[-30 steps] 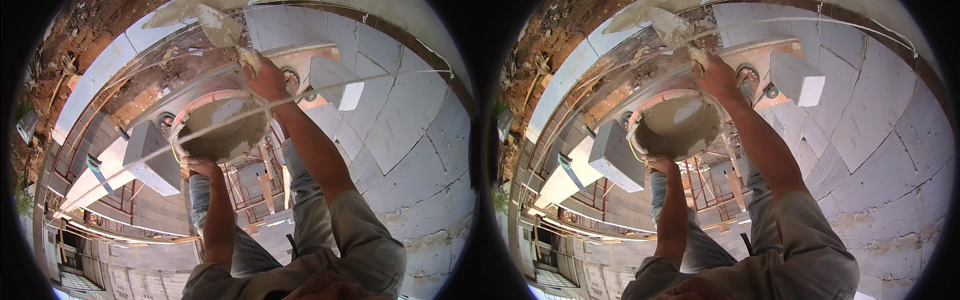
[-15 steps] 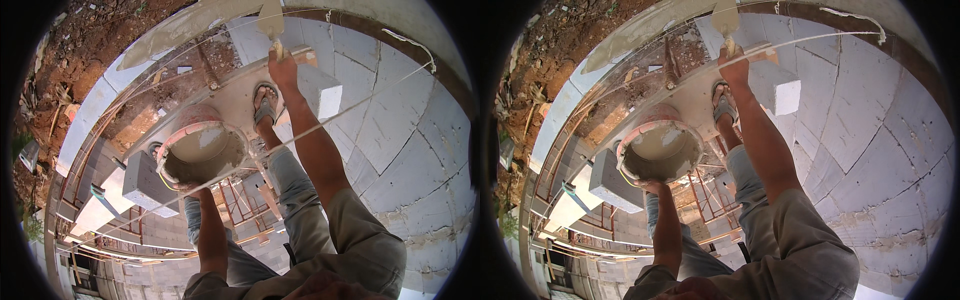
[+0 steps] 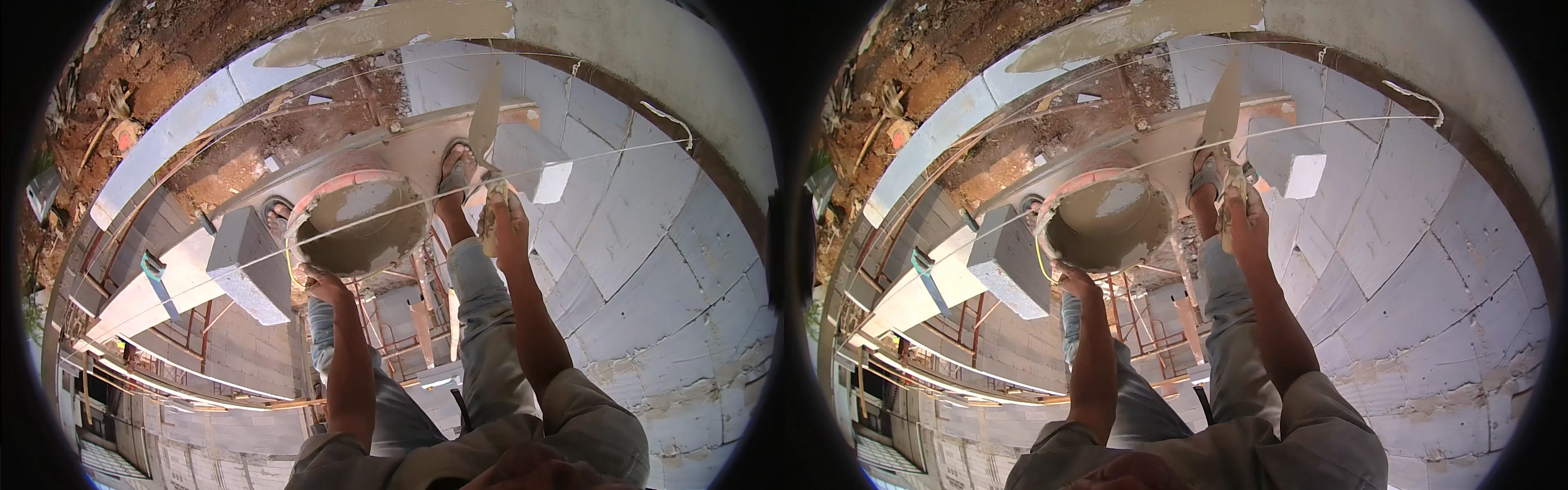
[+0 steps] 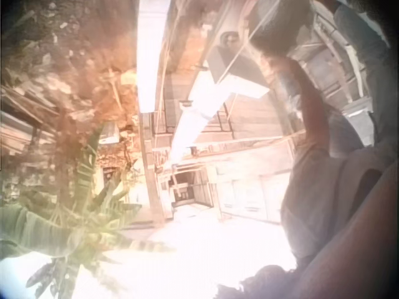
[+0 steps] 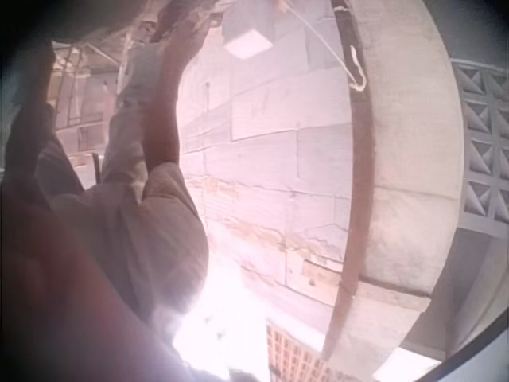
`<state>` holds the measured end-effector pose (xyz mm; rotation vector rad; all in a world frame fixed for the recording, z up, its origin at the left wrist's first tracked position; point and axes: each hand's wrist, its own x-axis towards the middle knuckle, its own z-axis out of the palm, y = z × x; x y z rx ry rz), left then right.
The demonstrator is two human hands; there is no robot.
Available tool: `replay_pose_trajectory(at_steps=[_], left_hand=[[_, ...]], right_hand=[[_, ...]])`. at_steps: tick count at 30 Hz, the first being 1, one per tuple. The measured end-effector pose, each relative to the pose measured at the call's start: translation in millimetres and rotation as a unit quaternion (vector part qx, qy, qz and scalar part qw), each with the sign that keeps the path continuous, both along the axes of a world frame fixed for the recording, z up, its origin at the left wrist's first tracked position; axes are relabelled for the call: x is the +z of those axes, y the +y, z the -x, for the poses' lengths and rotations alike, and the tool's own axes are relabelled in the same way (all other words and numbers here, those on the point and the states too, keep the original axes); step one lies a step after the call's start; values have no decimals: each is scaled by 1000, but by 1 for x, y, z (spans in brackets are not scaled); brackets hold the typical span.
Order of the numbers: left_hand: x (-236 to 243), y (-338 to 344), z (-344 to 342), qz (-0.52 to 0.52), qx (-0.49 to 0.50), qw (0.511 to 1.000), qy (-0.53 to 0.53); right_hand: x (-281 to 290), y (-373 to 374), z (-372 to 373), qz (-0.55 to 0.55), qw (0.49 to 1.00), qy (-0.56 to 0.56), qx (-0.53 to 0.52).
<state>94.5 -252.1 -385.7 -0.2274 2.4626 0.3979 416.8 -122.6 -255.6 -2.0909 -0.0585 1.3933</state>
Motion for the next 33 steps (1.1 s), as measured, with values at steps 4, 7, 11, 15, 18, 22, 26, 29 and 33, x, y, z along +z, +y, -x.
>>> replay_pose_trajectory(at_steps=[4, 7, 11, 15, 18, 22, 26, 29, 33], left_hand=[[20, 5, 12, -181, 49, 982, 17], [64, 27, 48, -65, -289, 954, 53], [74, 36, 105, -187, -382, 900, 95], [77, 15, 152, 68, -465, 862, 190], [38, -14, 190, 78, -520, 836, 154], [29, 5, 197, 107, -495, 854, 119], [24, 11, 211, 68, -581, 795, 159], [23, 48, 208, 16, -574, 800, 174], [27, 70, 207, 43, -517, 852, 69]], right_hand=[[84, -64, 25, 78, 958, -60, 270], [118, -70, 58, 99, 914, -33, 392], [91, -50, 113, 177, 810, -65, 554], [45, -78, 131, 142, 788, -51, 596], [26, -94, 141, 132, 770, -94, 617], [-27, -87, 147, 257, 811, -7, 526], [-68, -57, 172, 350, 838, 63, 414], [-54, -61, 189, 328, 758, -42, 562], [4, -89, 169, 218, 735, -125, 630]])
